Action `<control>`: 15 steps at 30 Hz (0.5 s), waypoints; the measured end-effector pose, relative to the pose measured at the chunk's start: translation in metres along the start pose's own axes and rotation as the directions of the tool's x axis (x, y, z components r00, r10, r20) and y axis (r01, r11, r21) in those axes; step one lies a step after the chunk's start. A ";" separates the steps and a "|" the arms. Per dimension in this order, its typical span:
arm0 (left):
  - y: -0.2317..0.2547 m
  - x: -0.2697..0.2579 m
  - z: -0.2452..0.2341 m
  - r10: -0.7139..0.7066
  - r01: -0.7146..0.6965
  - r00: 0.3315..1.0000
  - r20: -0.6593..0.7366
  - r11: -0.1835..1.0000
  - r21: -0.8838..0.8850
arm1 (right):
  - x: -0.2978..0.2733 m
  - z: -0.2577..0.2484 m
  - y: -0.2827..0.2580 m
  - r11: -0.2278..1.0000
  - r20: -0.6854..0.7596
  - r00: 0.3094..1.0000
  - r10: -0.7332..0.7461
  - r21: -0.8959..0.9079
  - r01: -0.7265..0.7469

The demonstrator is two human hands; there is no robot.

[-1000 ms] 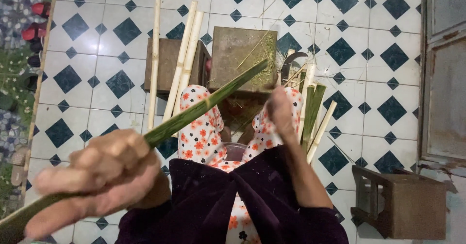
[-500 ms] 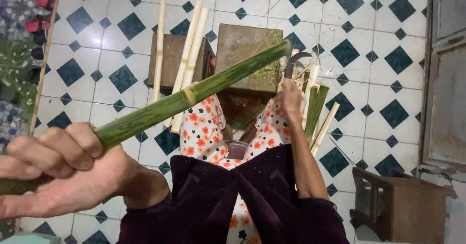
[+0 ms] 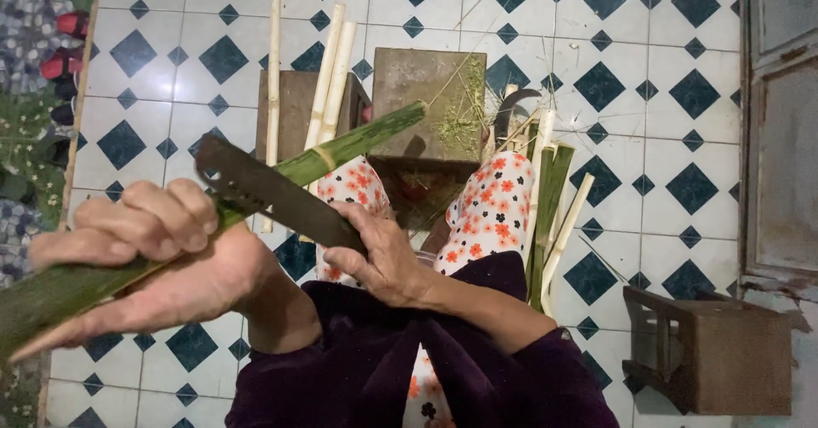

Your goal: The person uses a cleaver-like tool to shave the outer green layer and inner pith from several pieces of split bamboo.

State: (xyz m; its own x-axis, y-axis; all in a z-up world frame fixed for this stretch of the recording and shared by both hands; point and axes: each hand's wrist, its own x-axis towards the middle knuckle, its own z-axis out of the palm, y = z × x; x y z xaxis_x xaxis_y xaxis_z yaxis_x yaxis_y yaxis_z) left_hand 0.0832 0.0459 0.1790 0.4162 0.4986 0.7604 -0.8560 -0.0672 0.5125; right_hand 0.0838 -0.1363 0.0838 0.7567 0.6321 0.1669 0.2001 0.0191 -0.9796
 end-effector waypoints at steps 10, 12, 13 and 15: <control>0.053 -0.004 -0.027 -0.008 0.020 0.979 -0.205 0.998 0.055 | -0.001 -0.107 0.193 0.621 -0.581 0.445 0.681 0.135 -0.772; 0.045 -0.008 -0.031 -0.044 0.034 0.969 -0.242 0.998 -0.045 | -0.001 -0.108 0.171 0.650 -0.667 0.398 0.630 0.172 -0.740; 0.038 -0.011 -0.031 -0.029 0.029 0.967 -0.252 1.000 -0.001 | 0.006 -0.102 0.139 0.671 -0.608 0.417 0.676 0.273 -0.690; 0.028 -0.009 -0.019 -0.014 0.024 0.967 -0.253 0.999 0.039 | 0.012 -0.084 0.086 0.679 -0.548 0.439 0.712 0.379 -0.629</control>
State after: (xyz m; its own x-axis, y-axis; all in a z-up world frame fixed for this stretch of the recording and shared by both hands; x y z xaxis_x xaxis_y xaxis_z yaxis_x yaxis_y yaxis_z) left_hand 0.0503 0.0558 0.1790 0.3368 0.7018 0.6277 -0.8330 -0.0887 0.5461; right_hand 0.1627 -0.1919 0.0109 0.8154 -0.1332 -0.5634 -0.5761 -0.0908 -0.8123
